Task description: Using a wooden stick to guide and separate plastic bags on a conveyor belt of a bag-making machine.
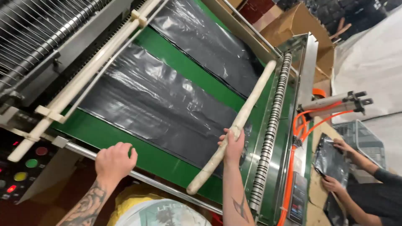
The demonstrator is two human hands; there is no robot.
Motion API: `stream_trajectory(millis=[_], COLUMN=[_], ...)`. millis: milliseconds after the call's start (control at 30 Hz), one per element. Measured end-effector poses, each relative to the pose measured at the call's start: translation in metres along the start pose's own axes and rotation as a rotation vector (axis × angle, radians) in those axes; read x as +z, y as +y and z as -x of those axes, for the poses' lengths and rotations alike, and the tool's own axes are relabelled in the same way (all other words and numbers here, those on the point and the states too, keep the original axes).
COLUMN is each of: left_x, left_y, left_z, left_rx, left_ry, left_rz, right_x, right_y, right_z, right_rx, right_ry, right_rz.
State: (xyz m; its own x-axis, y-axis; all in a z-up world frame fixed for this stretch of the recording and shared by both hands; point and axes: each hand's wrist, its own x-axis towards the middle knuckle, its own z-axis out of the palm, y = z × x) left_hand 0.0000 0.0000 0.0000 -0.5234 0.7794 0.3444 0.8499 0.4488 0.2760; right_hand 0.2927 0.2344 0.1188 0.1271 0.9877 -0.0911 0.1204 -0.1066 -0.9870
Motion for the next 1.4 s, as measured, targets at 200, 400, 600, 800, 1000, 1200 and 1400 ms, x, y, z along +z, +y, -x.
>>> stream_trajectory(millis=[200, 400, 600, 800, 1000, 1200, 1400], left_x=[-0.014, 0.006, -0.003, 0.008, -0.015, -0.017, 0.004], left_y=[0.009, 0.001, 0.003, -0.002, 0.002, 0.001, 0.000], left_z=[-0.016, -0.007, -0.008, -0.004, -0.013, -0.014, -0.003], left_rx=[-0.032, -0.042, -0.025, 0.012, 0.013, 0.013, -0.010], left_ry=[-0.074, 0.053, 0.058, 0.120, 0.005, -0.089, 0.082], left_rz=[0.043, 0.068, 0.066, 0.042, 0.158, 0.154, 0.061], right_x=[0.045, 0.087, 0.134, 0.147, 0.008, -0.060, -0.069], right_y=[-0.054, -0.063, -0.078, -0.034, 0.049, 0.030, 0.095], right_z=[0.030, 0.040, 0.044, -0.012, -0.097, -0.091, -0.060], right_rx=[-0.151, -0.204, -0.018, 0.100, 0.140, 0.317, 0.154], right_ry=[-0.246, -0.470, -0.538, -0.181, 0.291, 0.324, 0.111], right_rz=[0.014, -0.044, -0.202, -0.098, 0.319, 0.370, -0.261])
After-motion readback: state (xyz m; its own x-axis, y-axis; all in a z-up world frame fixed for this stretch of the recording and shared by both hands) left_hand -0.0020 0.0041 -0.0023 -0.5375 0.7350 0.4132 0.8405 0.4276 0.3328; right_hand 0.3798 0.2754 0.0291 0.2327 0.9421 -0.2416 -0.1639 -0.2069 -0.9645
